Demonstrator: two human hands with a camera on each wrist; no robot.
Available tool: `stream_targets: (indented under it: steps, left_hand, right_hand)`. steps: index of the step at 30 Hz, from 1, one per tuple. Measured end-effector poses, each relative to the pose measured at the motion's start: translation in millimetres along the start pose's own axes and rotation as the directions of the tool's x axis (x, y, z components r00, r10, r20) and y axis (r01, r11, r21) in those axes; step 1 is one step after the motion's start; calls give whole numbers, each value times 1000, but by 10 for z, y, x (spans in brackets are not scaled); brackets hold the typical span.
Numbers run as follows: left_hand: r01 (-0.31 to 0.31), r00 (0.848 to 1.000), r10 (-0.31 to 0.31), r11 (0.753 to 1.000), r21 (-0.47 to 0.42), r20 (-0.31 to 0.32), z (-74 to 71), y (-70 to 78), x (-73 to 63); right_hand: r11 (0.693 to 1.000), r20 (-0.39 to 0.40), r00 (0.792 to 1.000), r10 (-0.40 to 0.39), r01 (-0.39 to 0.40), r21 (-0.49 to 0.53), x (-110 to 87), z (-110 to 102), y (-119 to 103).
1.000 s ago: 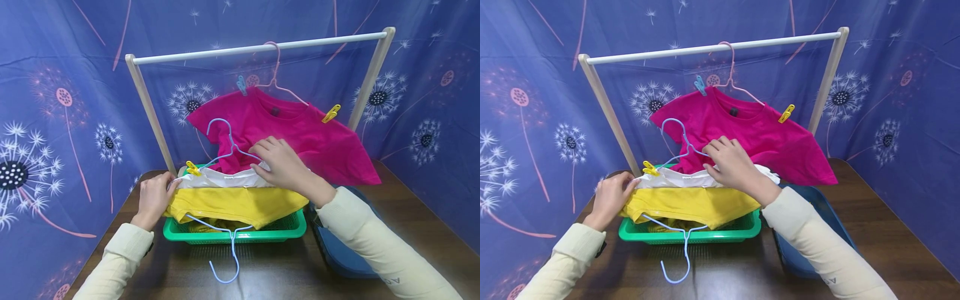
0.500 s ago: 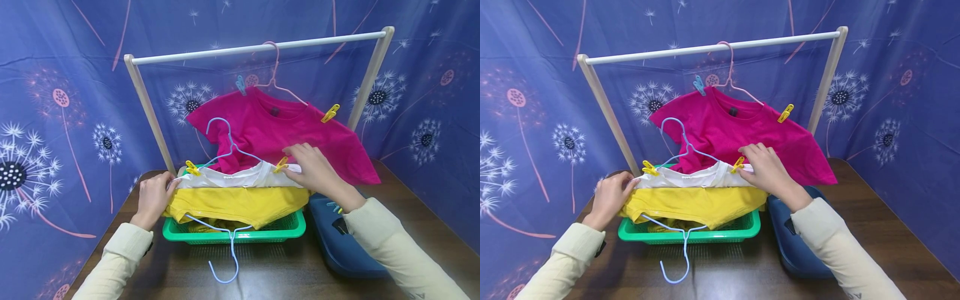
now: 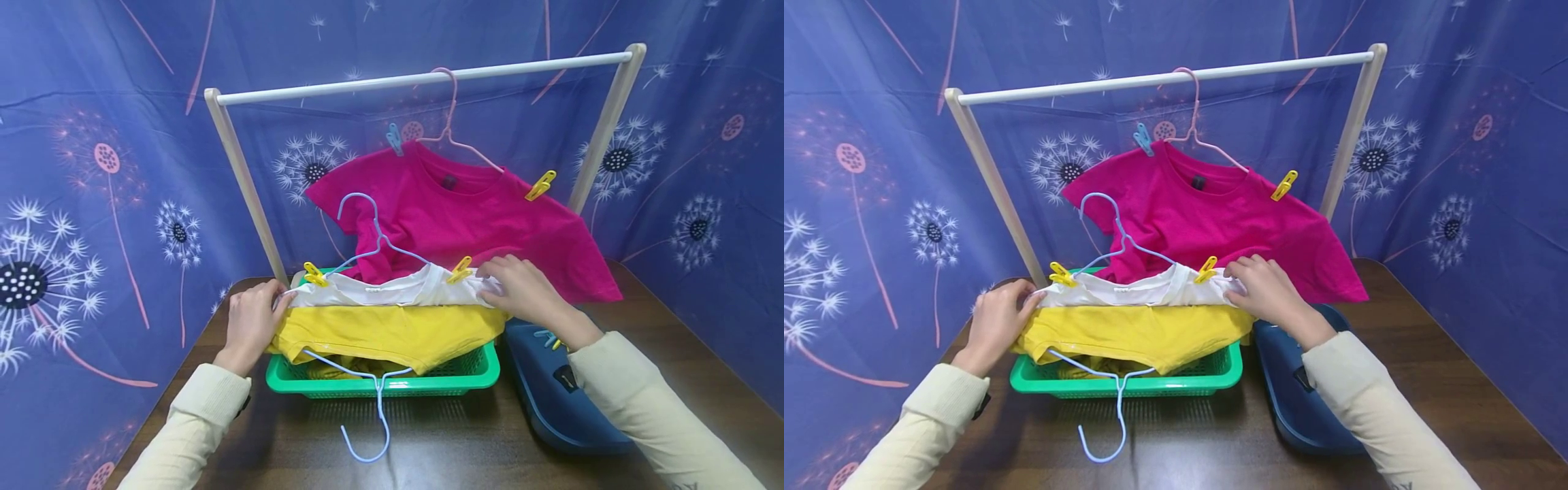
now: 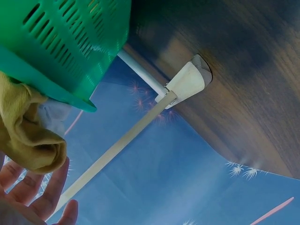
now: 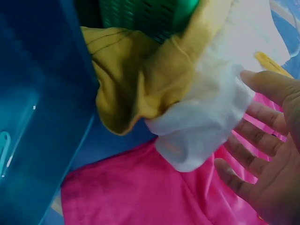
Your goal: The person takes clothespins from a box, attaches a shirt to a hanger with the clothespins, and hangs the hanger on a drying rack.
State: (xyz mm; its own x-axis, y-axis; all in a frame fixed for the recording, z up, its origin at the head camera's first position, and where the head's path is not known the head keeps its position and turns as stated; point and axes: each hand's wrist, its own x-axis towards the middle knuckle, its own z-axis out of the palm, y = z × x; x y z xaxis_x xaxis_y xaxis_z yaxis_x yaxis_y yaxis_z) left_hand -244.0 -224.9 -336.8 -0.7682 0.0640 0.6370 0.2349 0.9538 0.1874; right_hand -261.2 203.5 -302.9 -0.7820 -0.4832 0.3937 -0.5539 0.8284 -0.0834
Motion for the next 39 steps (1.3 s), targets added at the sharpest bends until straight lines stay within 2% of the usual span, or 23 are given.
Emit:
stream_targets:
  steps: [6,15,21,27,35,39]
  left_hand:
    - [-4,1000,4,1000,2,-1,5,0,-1]
    - [-11,1000,11,1000,-7,12,-6,0,26]
    - [-34,999,34,999,10,-3,-50,14,86]
    - [-42,999,42,999,24,-19,-143,59,181]
    - [-50,998,51,998,35,-32,-293,115,373]
    - [-52,998,54,998,39,-41,-367,142,484]
  right_hand:
    - [997,-75,995,-72,69,-31,-9,104,-12]
    - [996,-205,977,-53,37,-84,-9,115,-40]
    - [996,-317,947,-51,26,-81,21,82,-65]
    - [996,-428,902,-51,16,-85,85,-8,-71]
    - [995,-511,858,-54,6,-95,166,-183,-94]
    - [996,-532,845,-53,7,-89,211,-269,-95]
